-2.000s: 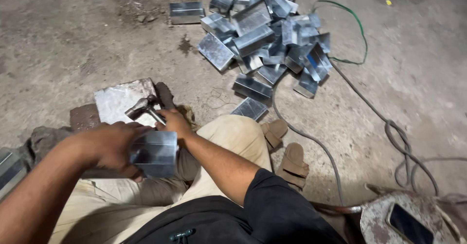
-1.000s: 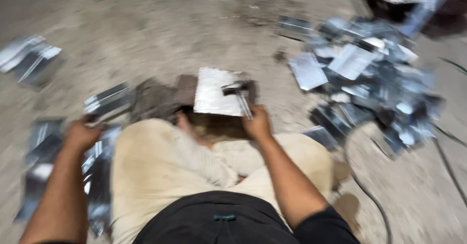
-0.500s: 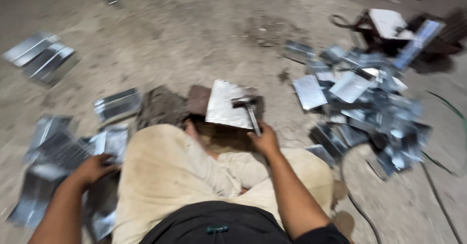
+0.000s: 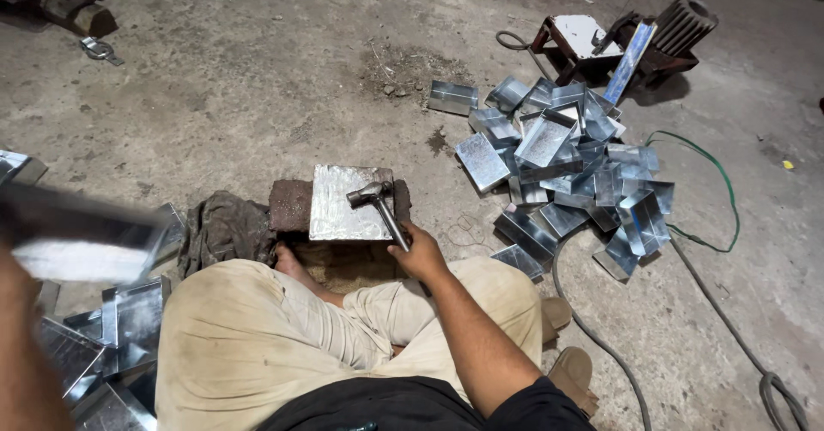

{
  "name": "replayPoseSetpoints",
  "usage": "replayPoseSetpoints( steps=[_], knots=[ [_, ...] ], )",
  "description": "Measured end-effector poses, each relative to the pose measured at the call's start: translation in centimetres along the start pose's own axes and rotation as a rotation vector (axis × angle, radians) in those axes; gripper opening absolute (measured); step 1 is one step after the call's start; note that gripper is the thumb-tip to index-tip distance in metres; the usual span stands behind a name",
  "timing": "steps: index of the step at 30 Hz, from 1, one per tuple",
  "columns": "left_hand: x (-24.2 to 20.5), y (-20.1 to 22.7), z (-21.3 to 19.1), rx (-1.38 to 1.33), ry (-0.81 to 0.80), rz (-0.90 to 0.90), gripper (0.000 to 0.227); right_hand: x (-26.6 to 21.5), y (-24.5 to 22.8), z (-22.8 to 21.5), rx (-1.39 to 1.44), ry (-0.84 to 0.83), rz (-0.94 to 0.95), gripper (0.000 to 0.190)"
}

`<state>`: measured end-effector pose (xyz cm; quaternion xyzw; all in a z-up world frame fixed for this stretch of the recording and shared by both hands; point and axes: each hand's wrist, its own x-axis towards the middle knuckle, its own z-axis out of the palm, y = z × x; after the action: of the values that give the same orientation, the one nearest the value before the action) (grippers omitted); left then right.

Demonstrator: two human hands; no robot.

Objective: The person sits on the floor and repeatedly hammers small rectangular metal boxes placed on a block. They pick up each box, position it, strike it with a hammer, and set it aside, continuing this process throughout the clip.

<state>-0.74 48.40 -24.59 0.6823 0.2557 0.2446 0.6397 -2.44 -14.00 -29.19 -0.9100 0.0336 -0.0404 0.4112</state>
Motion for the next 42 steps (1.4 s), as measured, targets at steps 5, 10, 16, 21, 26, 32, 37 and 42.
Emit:
replayPoseSetpoints(
  steps=[5,10,16,21,26,32,37,42],
  knots=[
    [0.1,-1.0,13.2,-0.310,-0.212,-0.348,0.021,-0.3,-0.7,-0.2,0.334,-0.276,0.325,0.070],
    [-5.0,-3.9,26.1,-0.314,-0.420,-0.438,0.022,-0.1,-0.4,-1.2,0.595,-0.237,0.378,0.067],
    [-10.0,-4.8,29.9,0.121,-0.673,-0.503,0.040,-0.1,2.8,0.1,0.521,0.054,0.293,0.060],
    [-9.6,-7.6,28.8,0.468,-0.846,-0.443,0.052,-0.7,-0.3,-2.0,0.324,0.313,0.009,0.054],
    [-9.5,-7.7,29.5,0.445,-0.895,-0.198,0.082,-0.4,-2.4,-3.1,0.502,0.248,0.018,0.064],
    [-14.1,2.2,29.6,0.914,-0.623,0.739,0.113,-0.8,0.3,-0.3,0.509,0.141,-0.036,0.051],
    [-17.8,7.5,31.8,1.293,-0.954,0.673,0.134,-1.3,-1.0,-0.5,0.677,0.258,-0.159,0.048],
    [-17.6,7.3,32.8,1.353,-0.937,0.687,0.133,-1.8,-2.2,-2.2,0.741,0.173,0.017,0.045]
  ],
)
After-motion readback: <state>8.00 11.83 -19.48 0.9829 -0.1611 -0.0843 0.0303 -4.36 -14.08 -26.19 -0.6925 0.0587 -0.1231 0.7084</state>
